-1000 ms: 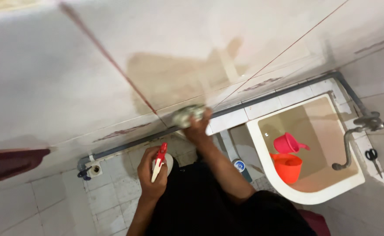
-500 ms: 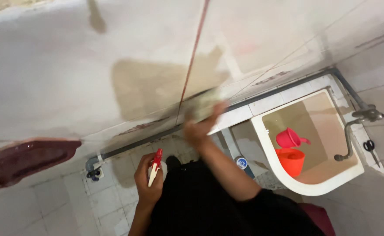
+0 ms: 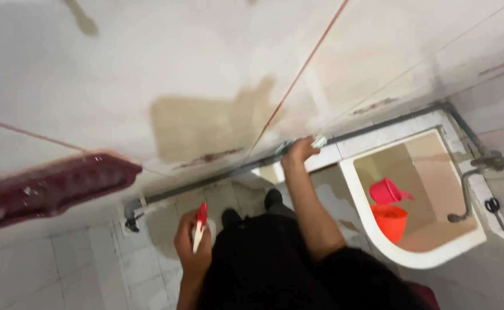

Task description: The person wipes the tiled wall above a sink using a cloth while holding a spray bottle. They repeatedly rub the same area of the wall, moving the cloth in circular and back-and-forth motions.

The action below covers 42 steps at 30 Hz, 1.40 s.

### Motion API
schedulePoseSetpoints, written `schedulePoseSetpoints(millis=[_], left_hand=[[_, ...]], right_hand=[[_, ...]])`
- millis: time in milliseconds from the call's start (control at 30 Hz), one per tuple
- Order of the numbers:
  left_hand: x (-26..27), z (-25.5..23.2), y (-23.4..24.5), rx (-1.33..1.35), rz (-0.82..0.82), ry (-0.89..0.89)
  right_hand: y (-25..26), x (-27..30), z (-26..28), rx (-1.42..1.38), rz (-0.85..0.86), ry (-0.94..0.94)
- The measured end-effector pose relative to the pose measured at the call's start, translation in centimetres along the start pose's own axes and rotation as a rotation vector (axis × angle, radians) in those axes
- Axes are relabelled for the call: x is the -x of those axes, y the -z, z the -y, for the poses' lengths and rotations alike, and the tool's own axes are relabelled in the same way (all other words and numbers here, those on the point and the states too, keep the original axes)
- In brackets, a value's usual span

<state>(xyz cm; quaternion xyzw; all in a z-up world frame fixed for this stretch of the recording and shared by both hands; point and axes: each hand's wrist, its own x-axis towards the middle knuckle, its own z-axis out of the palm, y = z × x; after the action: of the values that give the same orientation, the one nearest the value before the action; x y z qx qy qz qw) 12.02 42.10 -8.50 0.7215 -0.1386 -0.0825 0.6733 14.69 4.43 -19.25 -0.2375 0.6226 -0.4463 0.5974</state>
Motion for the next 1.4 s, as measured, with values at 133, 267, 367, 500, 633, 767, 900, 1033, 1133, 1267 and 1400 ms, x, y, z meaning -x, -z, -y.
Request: schedulePoseSetpoints(millis=[133, 267, 367, 500, 633, 767, 900, 1033, 1133, 1267, 1400], left_hand=[[0.2, 0.3, 0.9, -0.046, 0.032, 0.081], [-0.5, 0.4, 1.0, -0.075, 0.104, -0.033], [-2.5, -0.6, -0.1, -0.031, 0.121, -0.052], [-1.6, -1.4, -0.3, -0.035, 0.117, -0.138], [-1.1, -1.2, -1.3, 0.015, 0.091, -0.101], [-0.2, -0.9, -1.2, -0.007, 0.149, -0.049], [-0.3, -0.6, -0.5, -0.035, 0.19, -0.065], [-0.7, -0.2, 0.0, -0.022, 0.181, 0.009], [-1.0, -0.5, 0.2, -0.008, 0.161, -0.034], [-0.8, -0.8, 0.2, -0.057, 0.105, -0.037], [0.3, -1.1, 0.6, -0.041, 0.073, -0.035]], right_hand=[[-0.1, 10.6, 3.3, 0.064, 0.146, 0.16], [0.5, 16.2, 7.9, 0.017, 0.303, 0.781], [-2.8, 13.7, 9.7, -0.089, 0.196, 0.975], [-2.6, 4.9, 8.6, -0.108, -0.063, 0.67], [-0.8, -1.0, 4.1, -0.028, -0.043, 0.219], [-0.7, 3.7, 1.4, 0.183, -0.026, 0.195], [-0.2, 12.4, 6.8, 0.126, 0.202, 0.845], [-1.1, 17.3, 10.1, -0.019, 0.351, 1.072], [-2.1, 18.2, 6.5, 0.029, 0.373, 1.424], [0.5, 17.0, -3.7, 0.29, 0.524, 1.807], [1.6, 9.9, -8.4, 0.482, 0.593, 1.843]])
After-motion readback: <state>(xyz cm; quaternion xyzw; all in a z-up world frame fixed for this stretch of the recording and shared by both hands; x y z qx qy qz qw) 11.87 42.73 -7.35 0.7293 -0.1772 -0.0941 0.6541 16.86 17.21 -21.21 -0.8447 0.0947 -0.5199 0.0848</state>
